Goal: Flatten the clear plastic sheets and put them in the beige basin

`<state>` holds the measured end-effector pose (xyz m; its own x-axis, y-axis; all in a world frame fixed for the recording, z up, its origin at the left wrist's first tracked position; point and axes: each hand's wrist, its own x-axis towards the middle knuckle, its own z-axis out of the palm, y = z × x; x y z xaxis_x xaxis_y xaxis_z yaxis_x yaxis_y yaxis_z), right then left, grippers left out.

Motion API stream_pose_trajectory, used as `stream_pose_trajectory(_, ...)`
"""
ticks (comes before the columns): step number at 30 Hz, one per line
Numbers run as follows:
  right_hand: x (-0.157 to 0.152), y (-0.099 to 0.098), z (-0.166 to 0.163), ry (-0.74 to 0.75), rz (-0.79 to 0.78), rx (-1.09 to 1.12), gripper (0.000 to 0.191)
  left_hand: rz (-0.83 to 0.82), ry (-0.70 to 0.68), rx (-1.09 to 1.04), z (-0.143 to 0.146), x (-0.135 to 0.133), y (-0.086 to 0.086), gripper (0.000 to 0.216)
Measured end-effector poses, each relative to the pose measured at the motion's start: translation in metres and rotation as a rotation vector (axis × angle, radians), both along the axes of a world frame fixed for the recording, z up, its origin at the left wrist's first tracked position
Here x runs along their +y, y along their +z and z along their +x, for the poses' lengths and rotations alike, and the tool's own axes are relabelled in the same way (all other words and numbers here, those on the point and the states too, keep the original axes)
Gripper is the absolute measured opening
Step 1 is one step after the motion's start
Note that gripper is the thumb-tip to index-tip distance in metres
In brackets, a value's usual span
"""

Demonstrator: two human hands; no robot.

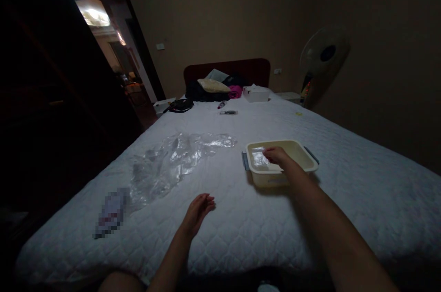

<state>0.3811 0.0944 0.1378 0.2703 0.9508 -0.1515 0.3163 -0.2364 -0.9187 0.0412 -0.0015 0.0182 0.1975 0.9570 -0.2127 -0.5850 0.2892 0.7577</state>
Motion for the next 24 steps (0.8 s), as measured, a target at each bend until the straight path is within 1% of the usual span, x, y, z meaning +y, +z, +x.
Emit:
stream_pose_trajectory(3, 0.009, -0.013, -0.007, 0.007, -0.017, -0.082, 0.008, -0.011, 0.006, -0.002, 0.001, 0.001, 0.001, 0.030)
stream_pose_trajectory(7, 0.020, -0.024, -0.008, -0.009, -0.020, -0.231, 0.009, -0.028, 0.027, 0.026, 0.003, 0.001, 0.003, 0.030)
stream_pose_trajectory(10, 0.026, -0.030, -0.006, -0.023, -0.004, -0.375, 0.013, -0.032, 0.030, 0.038, 0.003, 0.000, 0.005, 0.029)
stream_pose_trajectory(14, 0.027, -0.031, -0.007, -0.015, 0.072, -0.547, 0.023, -0.022, 0.027, 0.031, 0.002, 0.001, 0.003, 0.030)
stream_pose_trajectory(17, 0.025, -0.027, -0.010, 0.057, 0.117, -0.611, 0.027, -0.011, 0.018, 0.020, 0.001, 0.001, 0.002, 0.028)
stream_pose_trajectory(20, 0.021, -0.024, -0.016, 0.191, 0.112, -0.610, 0.019, -0.014, 0.017, 0.015, 0.001, 0.001, 0.003, 0.028)
stream_pose_trajectory(21, 0.019, -0.024, -0.018, 0.227, 0.111, -0.604, 0.020, -0.020, 0.021, 0.016, 0.001, 0.001, 0.003, 0.028)
stream_pose_trajectory(24, 0.008, -0.027, -0.025, 0.278, 0.138, -0.587, 0.030, -0.035, 0.032, 0.024, 0.002, 0.002, 0.004, 0.030)
